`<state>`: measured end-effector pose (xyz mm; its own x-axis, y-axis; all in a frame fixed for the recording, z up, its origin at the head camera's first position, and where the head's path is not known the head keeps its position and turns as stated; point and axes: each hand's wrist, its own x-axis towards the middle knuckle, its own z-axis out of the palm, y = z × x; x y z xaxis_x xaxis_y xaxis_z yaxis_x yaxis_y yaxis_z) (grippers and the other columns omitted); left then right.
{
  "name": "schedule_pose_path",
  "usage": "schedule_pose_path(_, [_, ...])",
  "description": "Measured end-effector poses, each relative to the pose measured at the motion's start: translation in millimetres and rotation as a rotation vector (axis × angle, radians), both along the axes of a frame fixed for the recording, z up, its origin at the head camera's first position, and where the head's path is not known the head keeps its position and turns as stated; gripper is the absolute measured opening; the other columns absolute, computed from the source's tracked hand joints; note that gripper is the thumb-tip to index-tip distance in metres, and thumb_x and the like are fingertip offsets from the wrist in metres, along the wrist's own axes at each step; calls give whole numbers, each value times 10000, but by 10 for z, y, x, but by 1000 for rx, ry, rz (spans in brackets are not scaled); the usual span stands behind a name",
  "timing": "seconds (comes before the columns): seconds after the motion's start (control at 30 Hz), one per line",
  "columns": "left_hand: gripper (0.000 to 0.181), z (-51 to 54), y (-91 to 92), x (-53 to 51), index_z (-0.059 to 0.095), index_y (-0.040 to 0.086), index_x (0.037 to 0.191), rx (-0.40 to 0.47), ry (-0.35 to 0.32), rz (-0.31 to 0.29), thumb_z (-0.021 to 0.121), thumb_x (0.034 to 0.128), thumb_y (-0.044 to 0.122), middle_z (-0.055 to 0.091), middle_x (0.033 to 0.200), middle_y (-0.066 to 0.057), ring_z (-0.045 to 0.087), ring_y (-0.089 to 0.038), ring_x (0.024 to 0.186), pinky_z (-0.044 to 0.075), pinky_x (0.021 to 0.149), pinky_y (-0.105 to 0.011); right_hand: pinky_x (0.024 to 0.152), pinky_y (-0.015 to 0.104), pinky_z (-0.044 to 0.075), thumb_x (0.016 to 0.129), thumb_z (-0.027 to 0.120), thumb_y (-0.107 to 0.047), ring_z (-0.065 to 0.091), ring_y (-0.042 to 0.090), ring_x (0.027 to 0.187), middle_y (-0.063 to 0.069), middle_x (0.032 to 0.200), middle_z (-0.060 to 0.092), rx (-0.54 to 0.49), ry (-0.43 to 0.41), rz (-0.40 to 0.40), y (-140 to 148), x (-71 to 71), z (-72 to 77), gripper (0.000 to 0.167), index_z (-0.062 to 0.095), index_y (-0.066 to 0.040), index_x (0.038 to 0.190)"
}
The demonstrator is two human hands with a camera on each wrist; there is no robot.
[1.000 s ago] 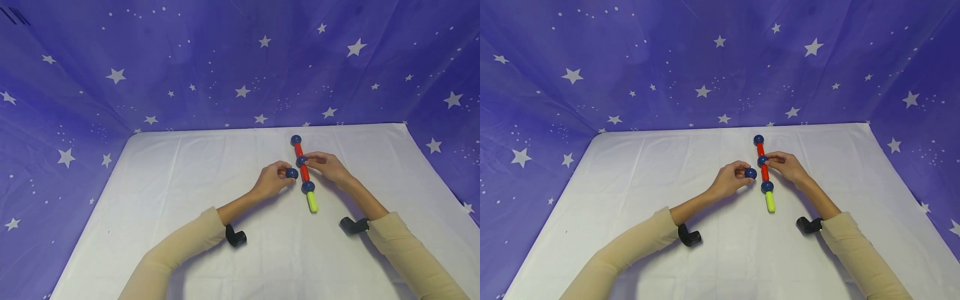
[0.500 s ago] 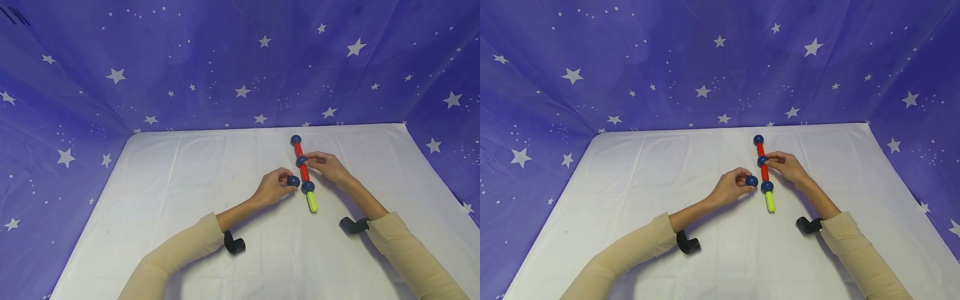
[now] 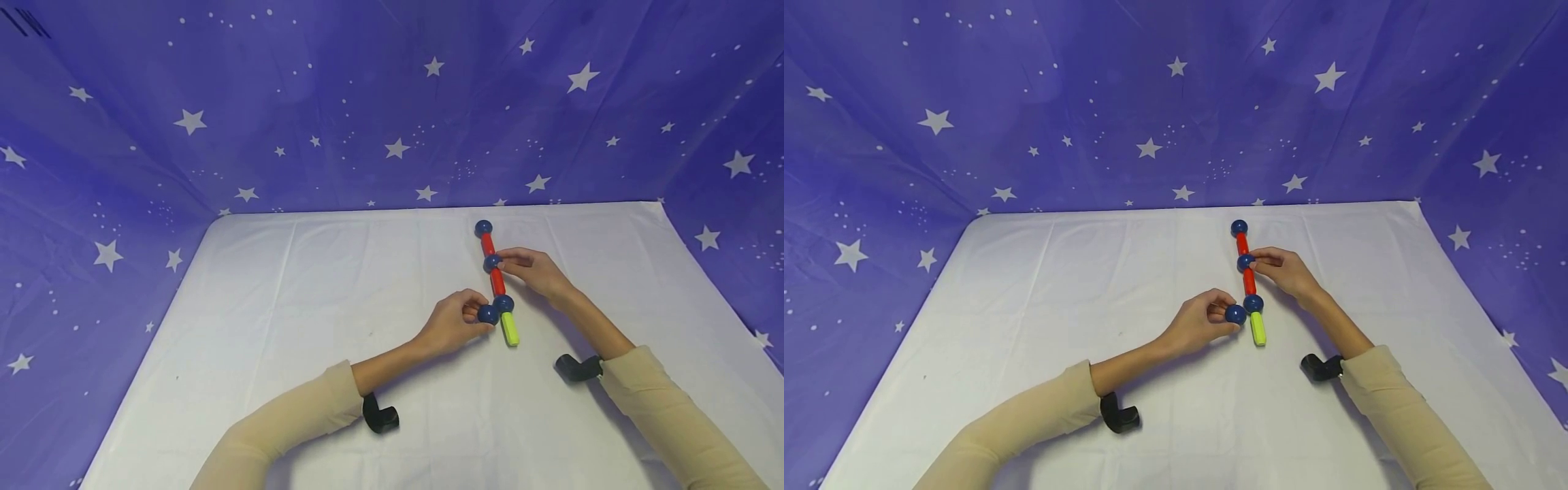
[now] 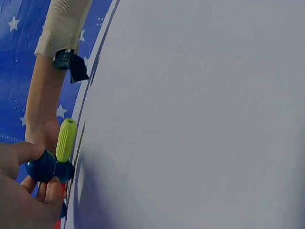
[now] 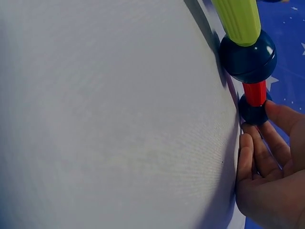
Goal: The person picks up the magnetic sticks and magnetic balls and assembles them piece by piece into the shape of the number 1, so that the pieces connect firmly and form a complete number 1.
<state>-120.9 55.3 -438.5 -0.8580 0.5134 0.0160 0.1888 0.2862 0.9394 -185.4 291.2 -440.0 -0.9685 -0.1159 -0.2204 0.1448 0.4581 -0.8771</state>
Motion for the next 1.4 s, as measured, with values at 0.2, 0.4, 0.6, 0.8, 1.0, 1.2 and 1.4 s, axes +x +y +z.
schedule_pose_path(0.2, [339, -29, 5, 103, 643, 4, 1117, 46, -60, -23, 811, 827, 52, 669, 959, 10, 645, -36, 874, 521, 795, -169, 1103, 609, 256, 969, 679, -312, 451, 393, 1326, 233, 1360, 570, 4, -3, 4, 9, 5, -2, 498, 570, -31, 1366])
schedule_pose_path(0.4, [328, -30, 4, 207, 657, 10, 1110, 34, -89, -55, 813, 827, 64, 672, 902, 30, 632, -16, 807, 522, 753, -160, 1106, 604, 250, 972, 676, -296, 453, 394, 1324, 226, 1361, 571, -7, 9, 6, 10, 7, -13, 481, 574, -31, 1361])
schedule_pose_path(0.6, [319, -54, 6, 282, 663, 13, 1097, 22, -82, -91, 817, 824, 71, 658, 873, 57, 612, 12, 768, 519, 732, -155, 1092, 617, 268, 970, 674, -327, 428, 404, 1342, 225, 1392, 545, 4, -4, 9, 7, 10, -2, 513, 558, -39, 1380])
schedule_pose_path(0.8, [320, -94, 31, 332, 663, 9, 1097, 27, -60, -121, 818, 823, 68, 658, 879, 52, 601, 31, 770, 517, 738, -150, 1049, 605, 325, 973, 665, -348, 433, 410, 1334, 236, 1390, 542, 40, -2, 11, -5, 31, 8, 537, 541, -37, 1393])
schedule_pose_path(1.0, [329, -112, 45, 356, 667, 11, 1108, -1, -32, -126, 821, 825, 78, 645, 887, 66, 584, 32, 780, 505, 740, -141, 979, 540, 365, 975, 662, -340, 455, 402, 1307, 238, 1351, 571, 51, 3, 8, -38, 52, 32, 555, 517, -34, 1415])
schedule_pose_path(1.2, [327, -113, 59, 370, 668, 16, 1110, -20, -1, -143, 821, 830, 88, 639, 884, 72, 580, 24, 784, 496, 735, -138, 954, 538, 374, 983, 641, -362, 448, 418, 1307, 244, 1352, 565, 66, -14, -2, -49, 80, 47, 591, 480, -33, 1447])
schedule_pose_path(1.4, [329, -98, 80, 380, 671, 12, 1108, -35, 24, -143, 822, 825, 82, 640, 874, 72, 582, 26, 780, 491, 729, -126, 1051, 661, 299, 992, 621, -379, 408, 437, 1346, 261, 1374, 537, 70, -13, -10, -28, 133, 42, 621, 442, -20, 1466])
